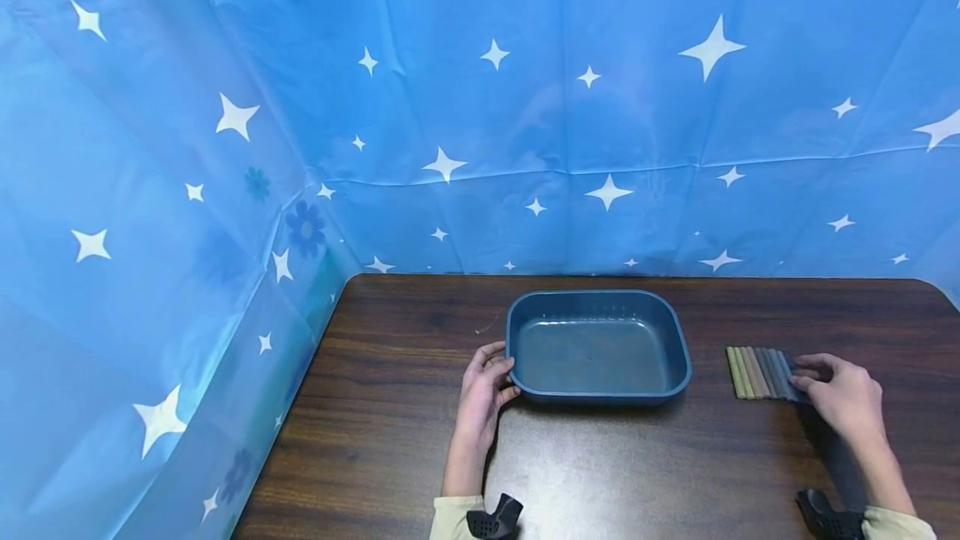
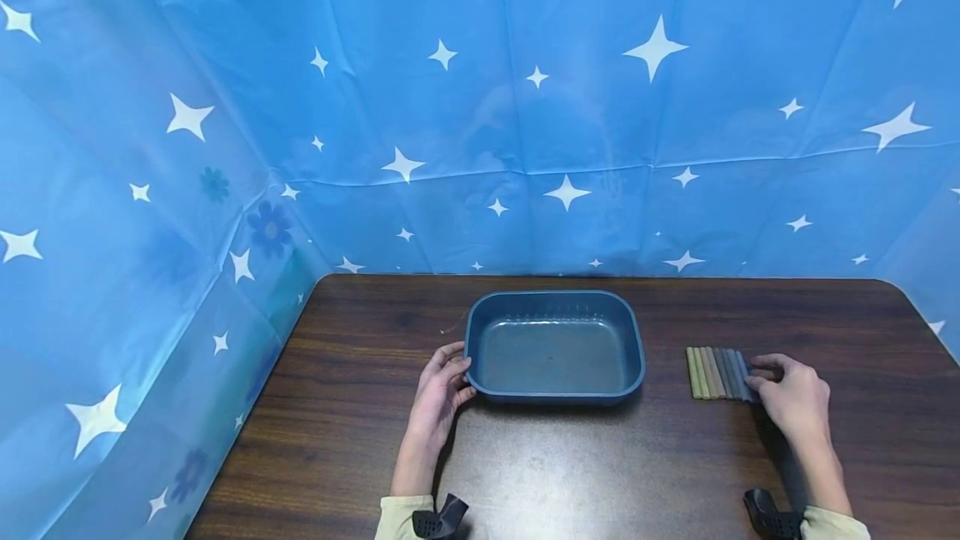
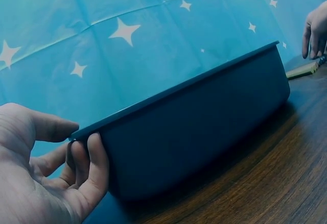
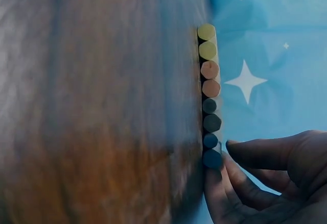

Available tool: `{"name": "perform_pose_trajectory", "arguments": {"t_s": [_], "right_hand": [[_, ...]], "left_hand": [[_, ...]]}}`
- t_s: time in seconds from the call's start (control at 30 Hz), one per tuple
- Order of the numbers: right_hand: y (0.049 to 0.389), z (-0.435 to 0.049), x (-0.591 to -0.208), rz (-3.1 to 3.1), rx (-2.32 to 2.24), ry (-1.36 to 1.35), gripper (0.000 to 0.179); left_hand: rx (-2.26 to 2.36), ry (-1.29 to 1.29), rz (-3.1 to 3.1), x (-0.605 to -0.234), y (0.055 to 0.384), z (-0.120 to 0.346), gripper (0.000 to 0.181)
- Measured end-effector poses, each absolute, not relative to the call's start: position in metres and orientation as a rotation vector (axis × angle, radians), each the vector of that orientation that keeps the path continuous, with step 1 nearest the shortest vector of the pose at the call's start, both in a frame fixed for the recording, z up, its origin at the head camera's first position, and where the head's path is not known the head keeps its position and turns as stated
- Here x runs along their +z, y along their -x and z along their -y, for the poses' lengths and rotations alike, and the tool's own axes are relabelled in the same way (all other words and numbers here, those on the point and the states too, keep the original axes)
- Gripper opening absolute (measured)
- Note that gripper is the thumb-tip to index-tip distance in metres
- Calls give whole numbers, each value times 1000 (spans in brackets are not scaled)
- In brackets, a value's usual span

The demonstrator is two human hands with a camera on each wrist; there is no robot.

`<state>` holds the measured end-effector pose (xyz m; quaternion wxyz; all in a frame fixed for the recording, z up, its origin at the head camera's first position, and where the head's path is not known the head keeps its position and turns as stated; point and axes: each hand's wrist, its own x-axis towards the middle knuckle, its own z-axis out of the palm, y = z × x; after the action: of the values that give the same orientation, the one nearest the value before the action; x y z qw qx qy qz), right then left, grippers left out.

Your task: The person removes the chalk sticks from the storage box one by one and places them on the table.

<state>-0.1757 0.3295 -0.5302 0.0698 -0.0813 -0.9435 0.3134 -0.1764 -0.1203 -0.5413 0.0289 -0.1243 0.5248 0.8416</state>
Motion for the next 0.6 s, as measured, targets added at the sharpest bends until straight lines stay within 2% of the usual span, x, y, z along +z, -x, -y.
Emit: {"name": "perform_pose_trajectory", "arguments": {"t_s": [0.23,0.37,0.6], "right_hand": [[170,-330,-529,2821,943,282,29],[165,-326,-514,2812,966,340,35],[162,-292,-467,2651,1019,331,42]], "left_hand": [[2581,376,-1633,-540,176,118,32],[2528,383,-1753,-539,175,119,35],[2220,331,-2495,-530,174,122,32]]}}
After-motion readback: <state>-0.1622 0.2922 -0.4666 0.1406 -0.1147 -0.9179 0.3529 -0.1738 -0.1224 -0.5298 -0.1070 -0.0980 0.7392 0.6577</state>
